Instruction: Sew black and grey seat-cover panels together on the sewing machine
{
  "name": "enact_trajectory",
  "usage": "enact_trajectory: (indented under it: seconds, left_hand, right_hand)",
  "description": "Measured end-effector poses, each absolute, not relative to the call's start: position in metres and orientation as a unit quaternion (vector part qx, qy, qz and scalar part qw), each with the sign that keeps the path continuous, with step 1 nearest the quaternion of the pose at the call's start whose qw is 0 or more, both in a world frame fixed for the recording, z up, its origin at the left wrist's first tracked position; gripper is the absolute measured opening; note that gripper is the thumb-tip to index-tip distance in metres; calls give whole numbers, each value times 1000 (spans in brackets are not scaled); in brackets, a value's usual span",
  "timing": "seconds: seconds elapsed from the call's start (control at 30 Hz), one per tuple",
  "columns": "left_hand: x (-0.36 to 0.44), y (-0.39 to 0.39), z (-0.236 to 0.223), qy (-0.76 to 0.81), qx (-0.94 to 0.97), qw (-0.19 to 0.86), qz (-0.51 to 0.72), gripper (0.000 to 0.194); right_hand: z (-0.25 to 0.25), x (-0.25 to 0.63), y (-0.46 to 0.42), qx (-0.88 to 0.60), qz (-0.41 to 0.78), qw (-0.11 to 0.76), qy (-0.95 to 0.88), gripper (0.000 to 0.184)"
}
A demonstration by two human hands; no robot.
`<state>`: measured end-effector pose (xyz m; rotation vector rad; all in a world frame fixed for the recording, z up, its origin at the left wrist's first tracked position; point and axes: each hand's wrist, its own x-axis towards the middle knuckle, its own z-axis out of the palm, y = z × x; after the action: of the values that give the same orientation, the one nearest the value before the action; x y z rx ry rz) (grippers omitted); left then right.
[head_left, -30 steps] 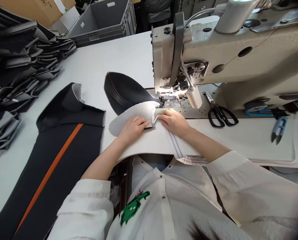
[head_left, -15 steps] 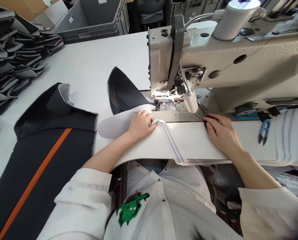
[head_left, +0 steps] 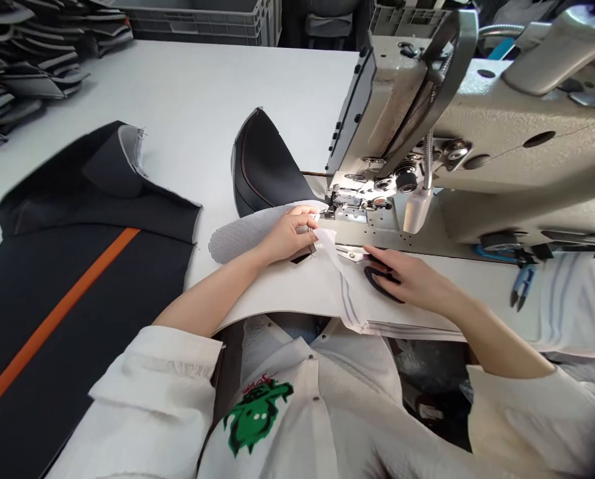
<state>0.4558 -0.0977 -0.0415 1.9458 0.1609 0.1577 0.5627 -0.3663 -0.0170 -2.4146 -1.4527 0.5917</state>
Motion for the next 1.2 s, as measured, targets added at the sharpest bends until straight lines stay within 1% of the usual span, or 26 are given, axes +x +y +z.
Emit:
enact_trajectory:
  seconds: [0.1,0.27,0.4,0.5,0.67,0.87,0.97,1.1,1.2]
  left_hand:
    - [456,-96,-41,62,815,574,56,9]
    - [459,-94,-41,56,817,572,41,9]
    - [461,-94,-41,55,808,585,40,11]
    - [461,-93,-41,58,799,597,40,10]
    - [461,-94,-40,55,807,588,36,6]
    - [461,-93,-40,64,801,595,35,6]
    - [460,-94,-40,59,806,588,34,6]
    - [460,-96,-42,64,813,578,40,6]
    - [463,-94,-46,70,787,610,66,10]
  right_hand:
    - [-19,569,-344,-830,189,117,-512,49]
    - [-20,575,-323,-815,201,140,-525,44]
    - [-16,572,-312,-804,184,145,-547,42]
    - [-16,571,-310,-797,175,151,-558,42]
    - [-14,573,-315,-805,117,111,-570,40]
    - [-10,567,-317,-817,122,115,-552,38]
    - [-15,565,-308,-799,110,87,-585,39]
    - [-19,568,-297,-786,97,19,-611,37]
    - [-20,565,-295,-774,98,-25,-625,35]
